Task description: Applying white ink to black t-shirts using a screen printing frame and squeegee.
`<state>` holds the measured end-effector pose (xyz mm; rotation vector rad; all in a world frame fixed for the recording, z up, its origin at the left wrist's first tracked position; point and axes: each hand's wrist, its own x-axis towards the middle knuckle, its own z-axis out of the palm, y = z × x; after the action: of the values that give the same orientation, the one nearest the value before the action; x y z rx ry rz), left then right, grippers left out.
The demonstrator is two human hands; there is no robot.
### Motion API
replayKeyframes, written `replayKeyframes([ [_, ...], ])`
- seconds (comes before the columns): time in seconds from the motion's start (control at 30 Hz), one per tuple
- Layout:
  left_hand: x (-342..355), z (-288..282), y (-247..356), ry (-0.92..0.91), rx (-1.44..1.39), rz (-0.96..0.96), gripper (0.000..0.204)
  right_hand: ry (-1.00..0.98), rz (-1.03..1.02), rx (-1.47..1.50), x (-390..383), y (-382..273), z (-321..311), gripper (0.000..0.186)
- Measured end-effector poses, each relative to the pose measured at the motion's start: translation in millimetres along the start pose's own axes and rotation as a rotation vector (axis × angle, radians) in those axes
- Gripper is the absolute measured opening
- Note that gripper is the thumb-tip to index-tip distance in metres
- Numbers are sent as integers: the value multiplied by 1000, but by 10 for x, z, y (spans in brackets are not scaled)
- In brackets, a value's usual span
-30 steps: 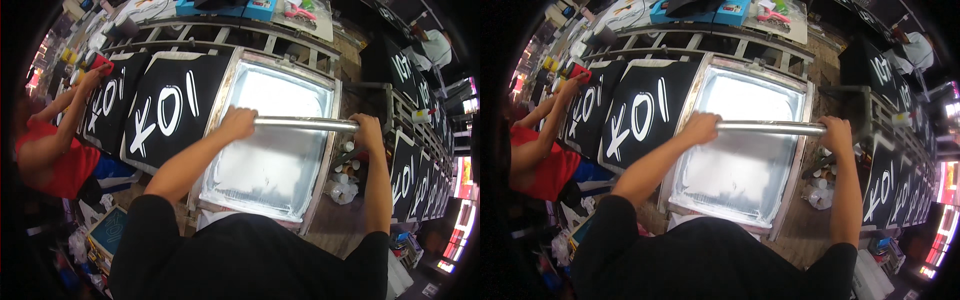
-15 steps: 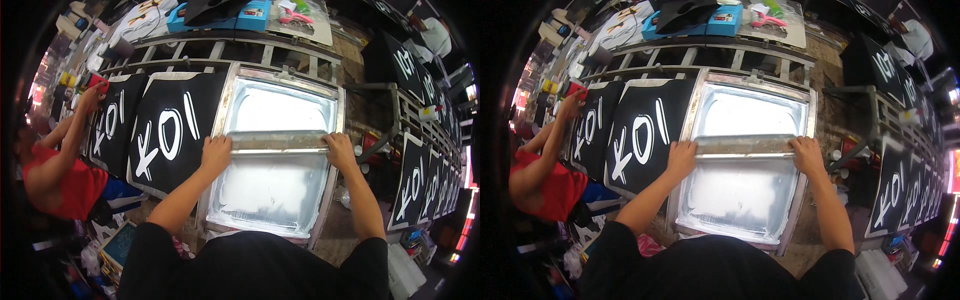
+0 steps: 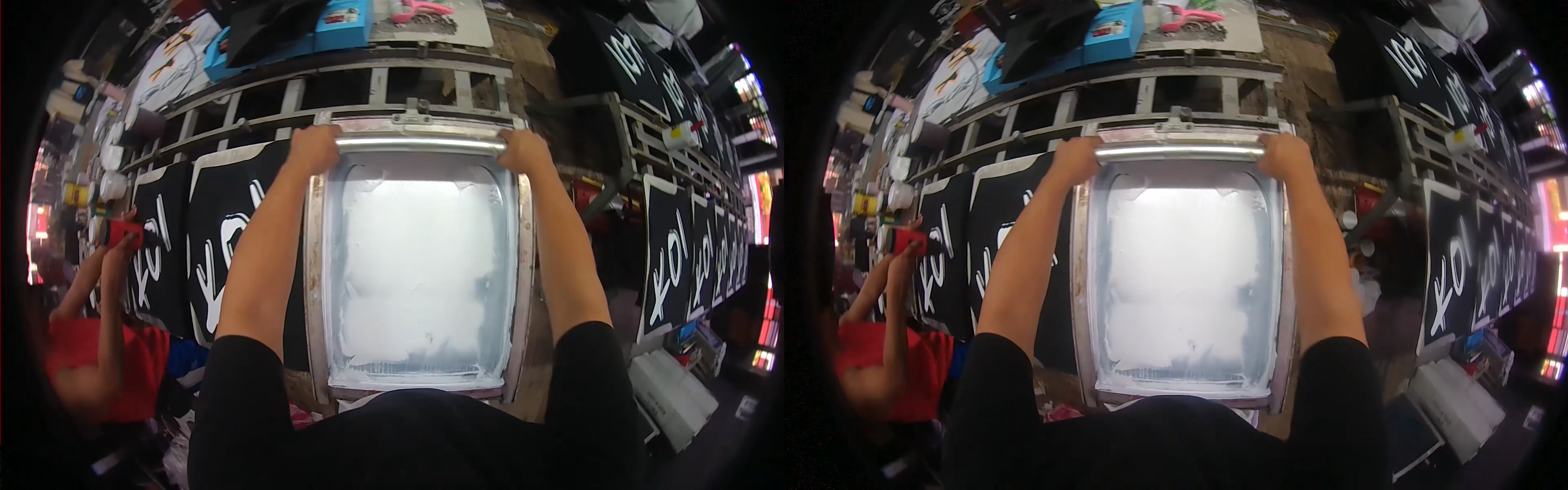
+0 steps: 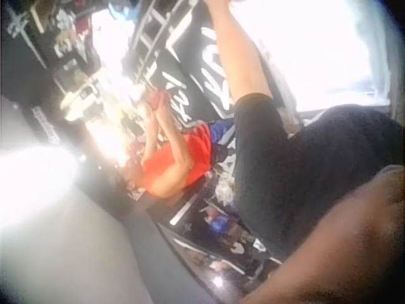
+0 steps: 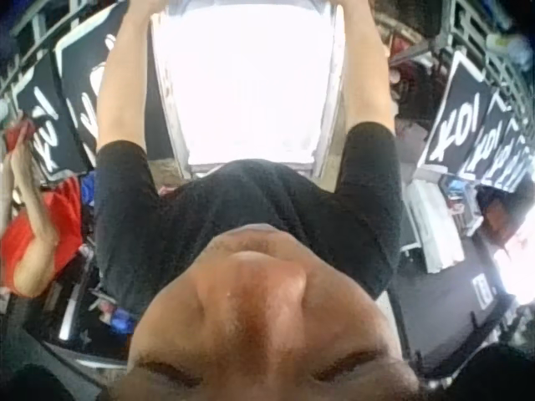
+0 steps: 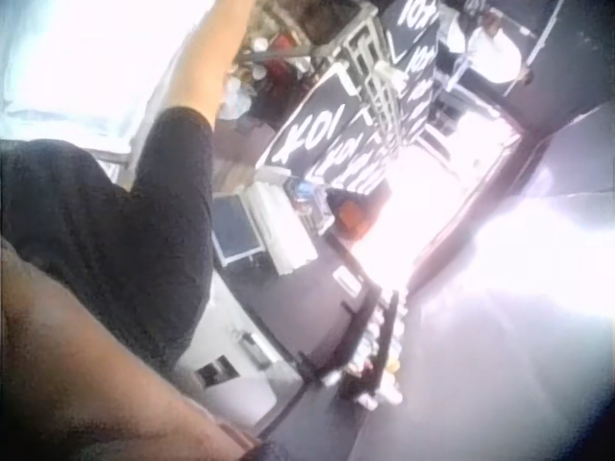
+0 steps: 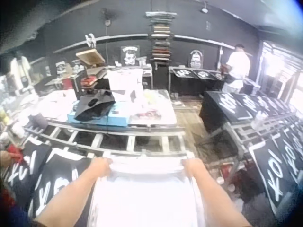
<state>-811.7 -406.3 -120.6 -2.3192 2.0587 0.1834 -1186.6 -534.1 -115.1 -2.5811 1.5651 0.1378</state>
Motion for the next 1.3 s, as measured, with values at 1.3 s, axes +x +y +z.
replayKeyframes([
  [1.3,-157,-37,70,-95,-10,-32,34,-53,43,-27,-168,-8,54,46],
])
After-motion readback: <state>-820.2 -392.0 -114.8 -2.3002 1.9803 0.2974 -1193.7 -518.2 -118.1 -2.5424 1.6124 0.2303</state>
